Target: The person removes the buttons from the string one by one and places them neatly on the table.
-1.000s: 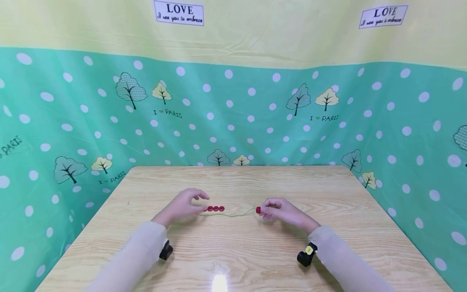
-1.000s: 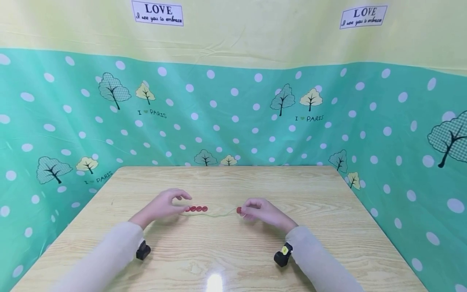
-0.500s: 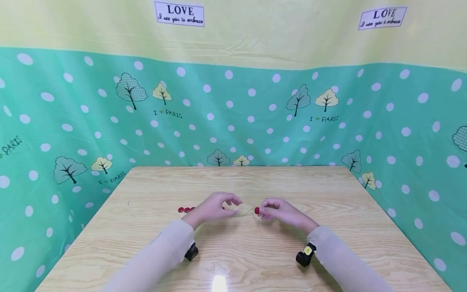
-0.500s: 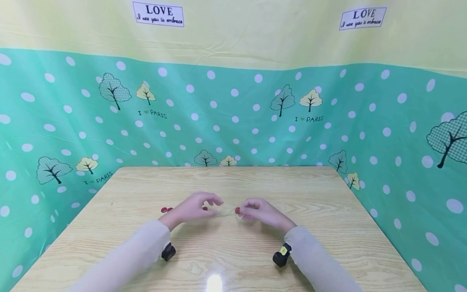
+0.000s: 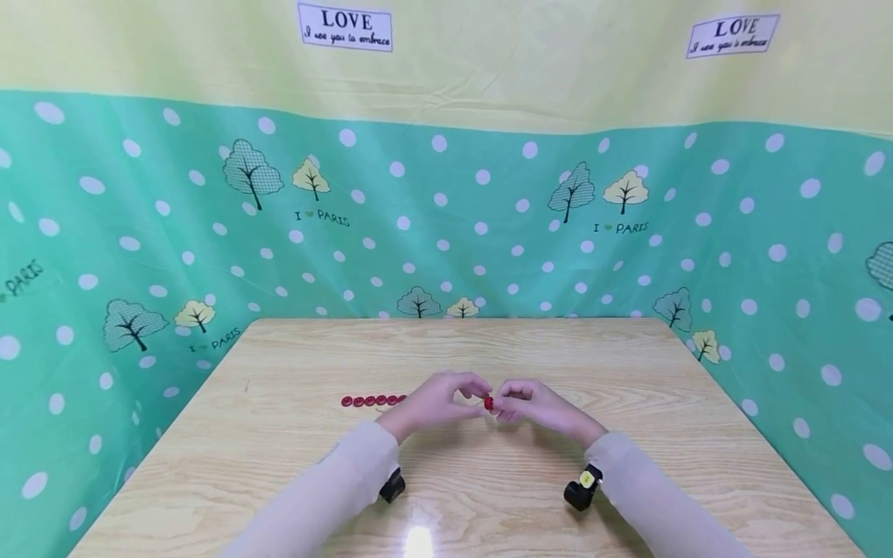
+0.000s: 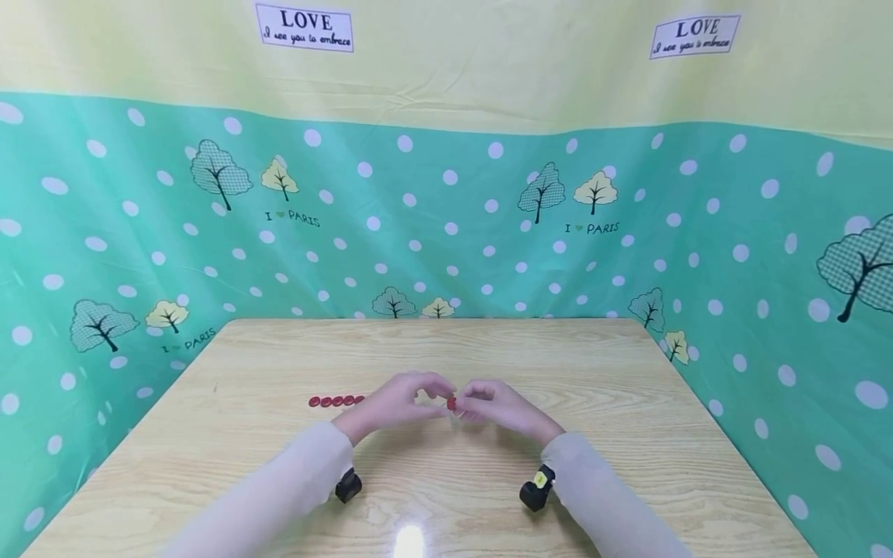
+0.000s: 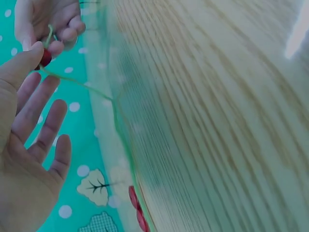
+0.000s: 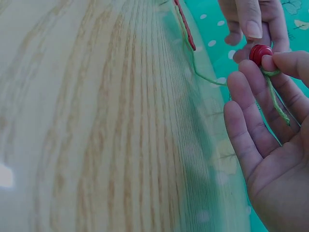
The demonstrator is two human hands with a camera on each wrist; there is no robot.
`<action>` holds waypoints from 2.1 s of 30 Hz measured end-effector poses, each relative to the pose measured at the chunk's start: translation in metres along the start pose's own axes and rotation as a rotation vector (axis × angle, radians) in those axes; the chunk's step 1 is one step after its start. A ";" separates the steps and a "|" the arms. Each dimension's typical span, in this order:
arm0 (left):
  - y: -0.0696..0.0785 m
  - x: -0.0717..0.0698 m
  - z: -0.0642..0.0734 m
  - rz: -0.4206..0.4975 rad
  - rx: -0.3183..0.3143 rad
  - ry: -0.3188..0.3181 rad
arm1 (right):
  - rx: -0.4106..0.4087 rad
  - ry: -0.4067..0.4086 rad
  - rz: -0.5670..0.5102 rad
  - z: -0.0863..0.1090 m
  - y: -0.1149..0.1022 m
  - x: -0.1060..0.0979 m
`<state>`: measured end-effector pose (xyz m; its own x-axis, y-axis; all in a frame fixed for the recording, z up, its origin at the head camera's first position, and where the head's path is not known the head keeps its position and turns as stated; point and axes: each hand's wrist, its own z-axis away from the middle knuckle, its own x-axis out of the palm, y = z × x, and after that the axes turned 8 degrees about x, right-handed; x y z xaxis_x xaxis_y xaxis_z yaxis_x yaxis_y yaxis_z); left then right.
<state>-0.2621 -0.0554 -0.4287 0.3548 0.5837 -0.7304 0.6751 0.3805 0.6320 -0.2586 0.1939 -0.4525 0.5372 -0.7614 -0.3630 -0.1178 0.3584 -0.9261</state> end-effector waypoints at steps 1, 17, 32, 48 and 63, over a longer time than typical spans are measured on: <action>0.001 0.001 -0.001 0.000 -0.003 -0.003 | 0.001 0.001 0.000 0.000 0.000 0.000; 0.004 0.004 -0.009 -0.034 -0.046 0.008 | 0.007 0.014 0.000 0.000 0.000 0.000; 0.006 -0.005 -0.006 -0.009 -0.029 0.028 | 0.026 0.019 0.052 0.000 0.002 -0.001; 0.003 -0.015 -0.001 -0.009 -0.003 0.070 | 0.011 -0.025 0.000 0.001 0.005 -0.002; -0.001 -0.022 0.004 0.013 -0.042 0.082 | 0.041 -0.003 0.000 0.004 0.002 -0.001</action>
<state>-0.2676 -0.0718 -0.4140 0.3080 0.6445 -0.6998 0.6426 0.4015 0.6526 -0.2565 0.1976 -0.4538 0.5399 -0.7596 -0.3627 -0.0835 0.3805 -0.9210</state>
